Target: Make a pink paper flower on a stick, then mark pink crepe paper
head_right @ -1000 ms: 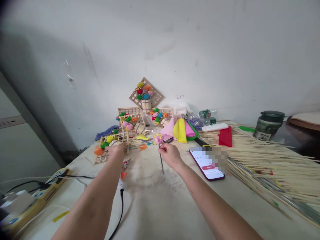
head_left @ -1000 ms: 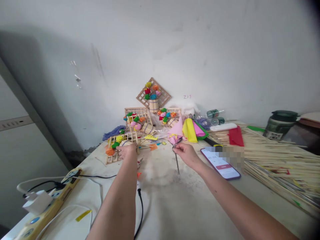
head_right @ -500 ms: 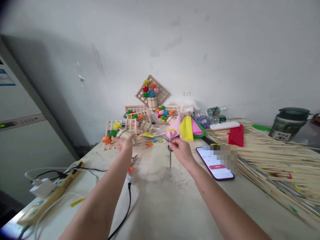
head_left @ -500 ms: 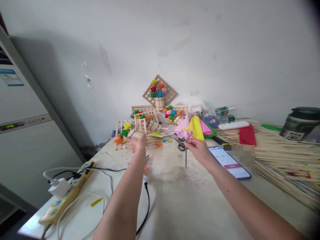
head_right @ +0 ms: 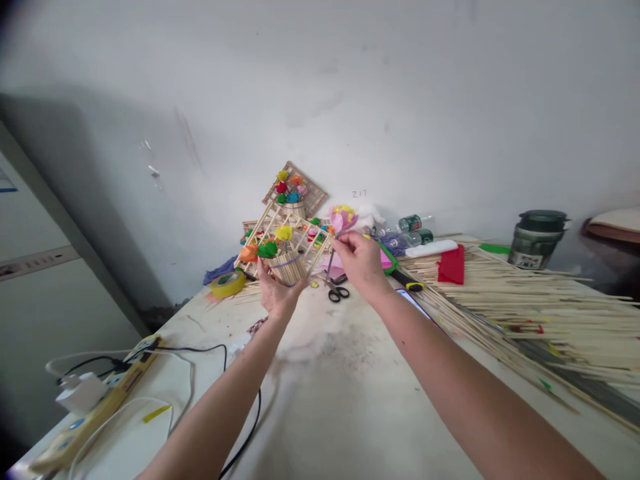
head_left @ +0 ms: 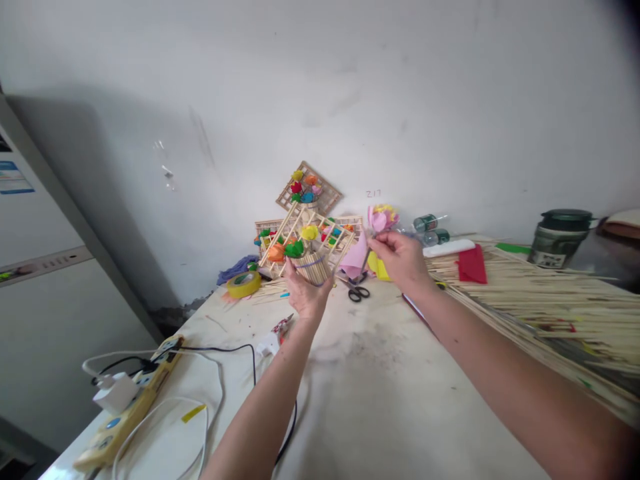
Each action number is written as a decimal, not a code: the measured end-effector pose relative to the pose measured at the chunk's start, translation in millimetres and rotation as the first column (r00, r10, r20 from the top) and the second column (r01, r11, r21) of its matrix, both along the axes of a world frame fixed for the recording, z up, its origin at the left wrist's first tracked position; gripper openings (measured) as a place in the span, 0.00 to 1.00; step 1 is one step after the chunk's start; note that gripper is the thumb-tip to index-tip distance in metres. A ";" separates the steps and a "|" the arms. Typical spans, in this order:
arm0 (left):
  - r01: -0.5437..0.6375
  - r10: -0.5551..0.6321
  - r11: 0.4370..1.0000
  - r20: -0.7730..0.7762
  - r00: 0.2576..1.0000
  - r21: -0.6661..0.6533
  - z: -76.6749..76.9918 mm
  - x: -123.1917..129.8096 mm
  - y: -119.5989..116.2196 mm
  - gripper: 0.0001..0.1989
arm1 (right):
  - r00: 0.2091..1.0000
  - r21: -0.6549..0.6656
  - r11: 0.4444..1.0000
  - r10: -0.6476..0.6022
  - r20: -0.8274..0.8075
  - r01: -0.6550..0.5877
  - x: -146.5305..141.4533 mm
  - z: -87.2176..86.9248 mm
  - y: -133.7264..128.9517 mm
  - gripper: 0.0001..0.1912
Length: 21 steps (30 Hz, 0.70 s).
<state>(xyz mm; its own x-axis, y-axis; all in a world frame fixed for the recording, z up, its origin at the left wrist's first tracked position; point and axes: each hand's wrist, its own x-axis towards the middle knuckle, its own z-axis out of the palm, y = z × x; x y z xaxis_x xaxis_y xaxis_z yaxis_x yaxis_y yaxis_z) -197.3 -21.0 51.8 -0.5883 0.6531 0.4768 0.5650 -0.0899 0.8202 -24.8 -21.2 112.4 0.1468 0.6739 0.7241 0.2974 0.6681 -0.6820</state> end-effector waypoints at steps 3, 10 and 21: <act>0.032 -0.011 0.991 -0.165 0.986 0.126 -4.9 11.8 -0.4 0.56 | 0.998 0.094 0.996 -0.004 -0.055 0.010 -0.5 26.7 -1.5 0.10; 0.056 -0.017 0.986 -0.241 0.970 0.156 -9.2 34.9 -6.2 0.56 | 0.995 0.246 0.966 -0.060 -0.078 0.078 -5.9 63.4 -1.4 0.09; 0.106 -0.062 0.980 -0.246 0.967 0.169 -21.5 45.1 -13.2 0.53 | 0.981 0.198 0.962 -0.194 0.020 0.186 -8.9 39.3 11.8 0.11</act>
